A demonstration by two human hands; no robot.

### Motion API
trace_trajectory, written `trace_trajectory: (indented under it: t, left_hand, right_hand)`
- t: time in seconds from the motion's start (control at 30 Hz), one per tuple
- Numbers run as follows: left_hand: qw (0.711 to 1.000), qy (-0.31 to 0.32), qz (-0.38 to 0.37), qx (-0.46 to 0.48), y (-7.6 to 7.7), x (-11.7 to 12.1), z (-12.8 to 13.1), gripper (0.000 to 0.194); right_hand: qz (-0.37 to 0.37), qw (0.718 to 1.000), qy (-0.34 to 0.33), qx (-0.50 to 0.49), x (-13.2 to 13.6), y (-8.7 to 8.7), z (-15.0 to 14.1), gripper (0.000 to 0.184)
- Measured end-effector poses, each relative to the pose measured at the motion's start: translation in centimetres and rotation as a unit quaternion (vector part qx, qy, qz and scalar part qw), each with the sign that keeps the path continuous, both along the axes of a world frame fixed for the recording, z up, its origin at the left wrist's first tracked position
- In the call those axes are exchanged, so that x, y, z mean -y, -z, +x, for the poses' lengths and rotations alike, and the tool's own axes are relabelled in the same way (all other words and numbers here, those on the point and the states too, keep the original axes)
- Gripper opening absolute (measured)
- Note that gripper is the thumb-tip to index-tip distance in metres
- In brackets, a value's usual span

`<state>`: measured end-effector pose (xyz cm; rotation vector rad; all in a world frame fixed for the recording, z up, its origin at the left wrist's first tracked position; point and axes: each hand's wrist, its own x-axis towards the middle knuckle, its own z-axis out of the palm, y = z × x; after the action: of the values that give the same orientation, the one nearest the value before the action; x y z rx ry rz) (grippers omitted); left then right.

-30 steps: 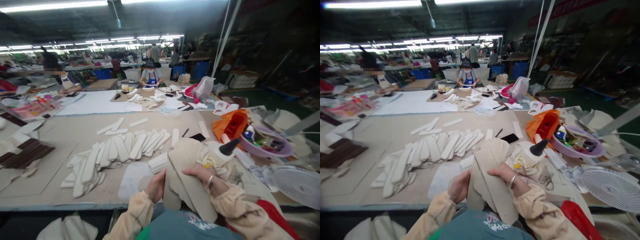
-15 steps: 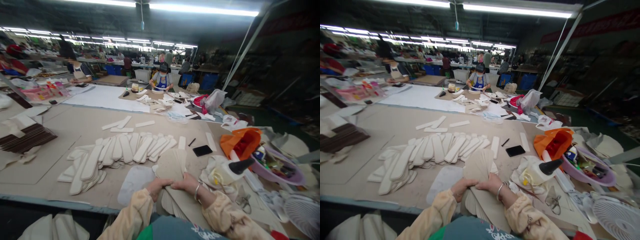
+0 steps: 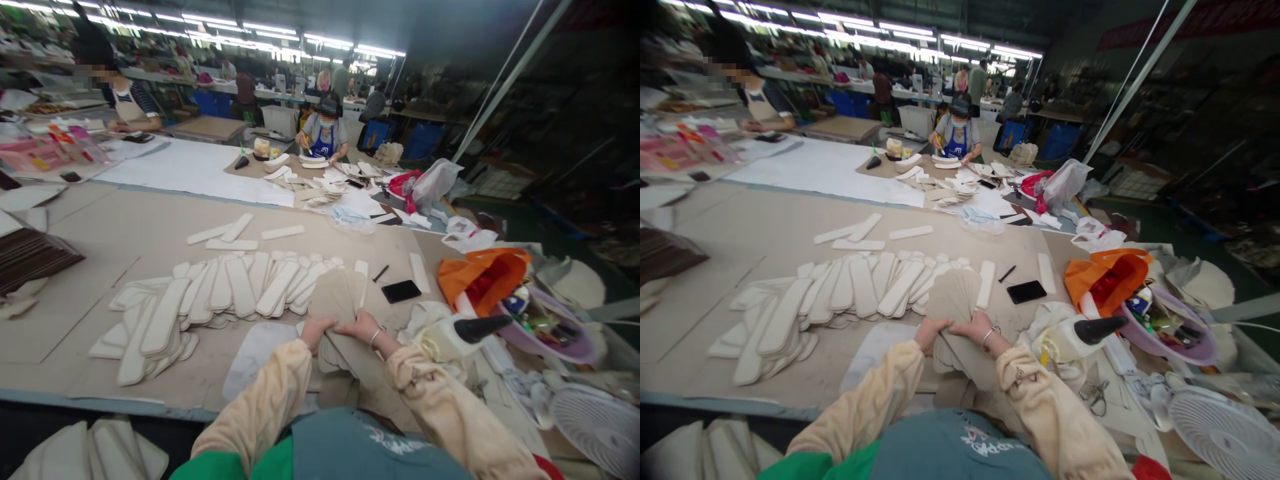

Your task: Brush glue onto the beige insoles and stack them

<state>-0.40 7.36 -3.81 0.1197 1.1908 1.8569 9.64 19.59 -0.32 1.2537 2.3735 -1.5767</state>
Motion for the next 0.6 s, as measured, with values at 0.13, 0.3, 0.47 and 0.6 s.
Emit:
trace_trajectory:
  t: [0.13, 0.3, 0.47, 0.6]
  left_hand:
    - [0.999, -0.01, -0.009, -0.036, 0.8, -2.5, -1.9, 0.018]
    - [1.0, -0.006, -0.003, -0.029, 0.7, -3.3, -1.9, 0.016]
    - [0.998, -0.037, 0.047, 0.008, -2.2, -3.8, -1.6, 0.04]
    - [0.995, -0.036, 0.072, 0.057, -4.8, -3.9, -1.9, 0.049]
  right_hand:
    - [0.039, 0.999, -0.012, 0.018, -2.1, 1.1, -1.6, 0.05]
    - [0.076, 0.997, -0.033, -0.001, -2.8, 1.3, -2.2, 0.049]
    - [0.109, 0.991, -0.051, -0.062, -2.2, -1.9, -3.0, 0.047]
    - [0.129, 0.988, -0.022, -0.078, -0.1, -5.4, -3.7, 0.057]
